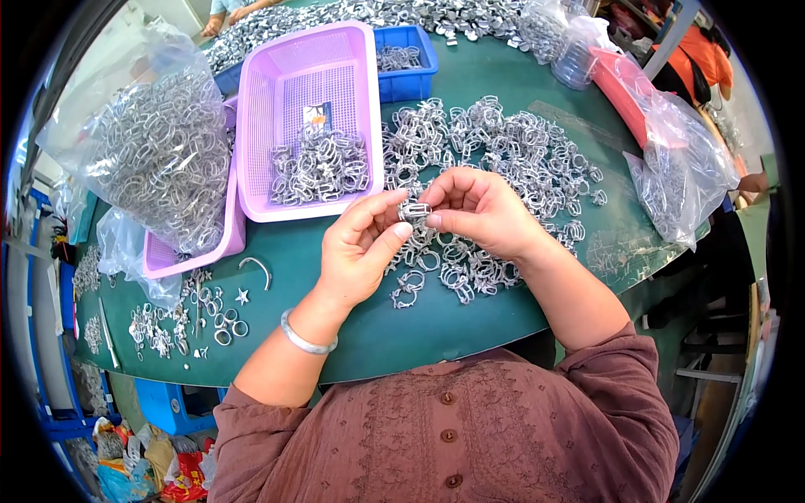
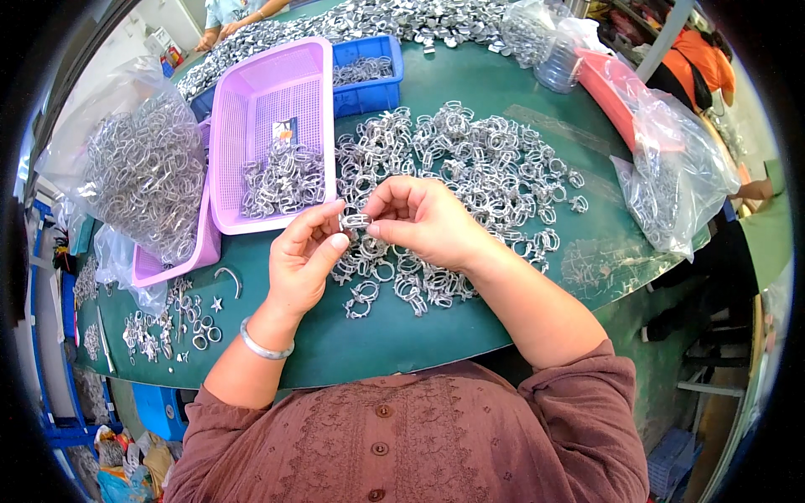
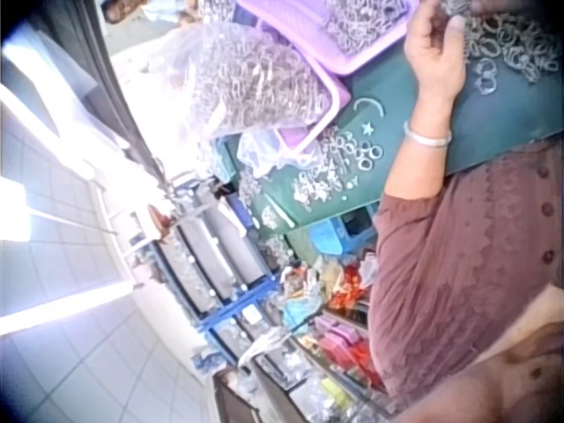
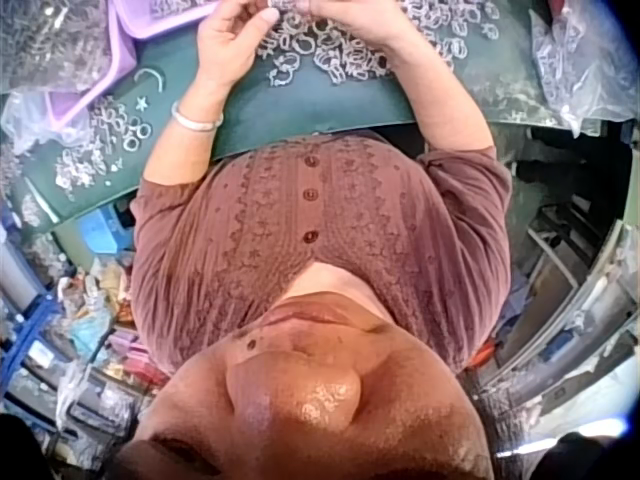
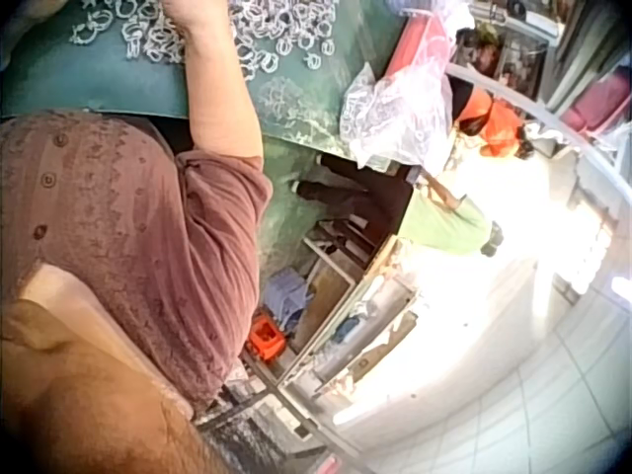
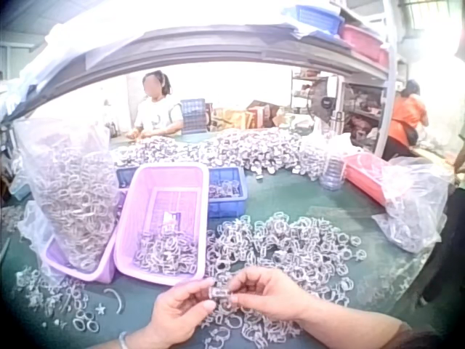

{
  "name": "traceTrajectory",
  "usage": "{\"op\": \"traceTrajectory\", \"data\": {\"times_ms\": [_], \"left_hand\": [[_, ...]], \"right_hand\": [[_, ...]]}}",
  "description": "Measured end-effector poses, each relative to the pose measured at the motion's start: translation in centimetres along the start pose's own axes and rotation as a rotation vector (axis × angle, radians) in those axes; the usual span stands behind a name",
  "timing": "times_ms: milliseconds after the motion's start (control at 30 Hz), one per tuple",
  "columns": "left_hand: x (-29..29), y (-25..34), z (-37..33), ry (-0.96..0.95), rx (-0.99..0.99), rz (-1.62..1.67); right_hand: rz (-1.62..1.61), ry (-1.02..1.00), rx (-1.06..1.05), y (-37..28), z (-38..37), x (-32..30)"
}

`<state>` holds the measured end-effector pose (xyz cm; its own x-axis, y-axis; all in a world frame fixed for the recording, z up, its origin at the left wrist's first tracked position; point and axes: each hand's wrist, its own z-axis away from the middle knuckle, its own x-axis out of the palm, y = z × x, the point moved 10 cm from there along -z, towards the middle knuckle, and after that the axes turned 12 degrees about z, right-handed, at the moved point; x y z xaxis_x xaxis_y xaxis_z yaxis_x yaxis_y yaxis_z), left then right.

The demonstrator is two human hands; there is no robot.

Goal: The person connects metal ring components together by hand and places the assembled pieces into a basket.

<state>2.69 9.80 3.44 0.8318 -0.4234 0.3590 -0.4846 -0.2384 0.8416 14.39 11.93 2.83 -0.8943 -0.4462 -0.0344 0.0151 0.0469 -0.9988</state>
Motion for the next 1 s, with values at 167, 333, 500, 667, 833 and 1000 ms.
{"op": "traceTrajectory", "data": {"times_ms": [167,333,500,667,833,1000], "left_hand": [[0.1,0.2,-0.1,-0.004,0.021,0.002],[0.1,0.2,-0.1,0.015,0.009,-0.017],[-0.2,0.0,0.0,0.022,0.023,-0.059],[0.2,0.3,-0.2,0.004,0.046,-0.063],[0.3,0.4,-0.2,0.000,0.050,-0.062],[0.4,1.0,-0.3,-0.007,0.088,-0.155]], "right_hand": [[0.048,-0.023,-0.074,-0.3,0.0,0.3],[0.087,-0.024,-0.069,-0.3,0.0,0.3],[0.098,-0.025,-0.086,-0.3,0.0,0.4],[0.059,-0.010,-0.100,-0.4,0.0,0.3],[0.046,0.004,-0.114,-0.8,0.1,0.2],[0.064,0.000,-0.121,-1.4,0.2,0.3]]}}
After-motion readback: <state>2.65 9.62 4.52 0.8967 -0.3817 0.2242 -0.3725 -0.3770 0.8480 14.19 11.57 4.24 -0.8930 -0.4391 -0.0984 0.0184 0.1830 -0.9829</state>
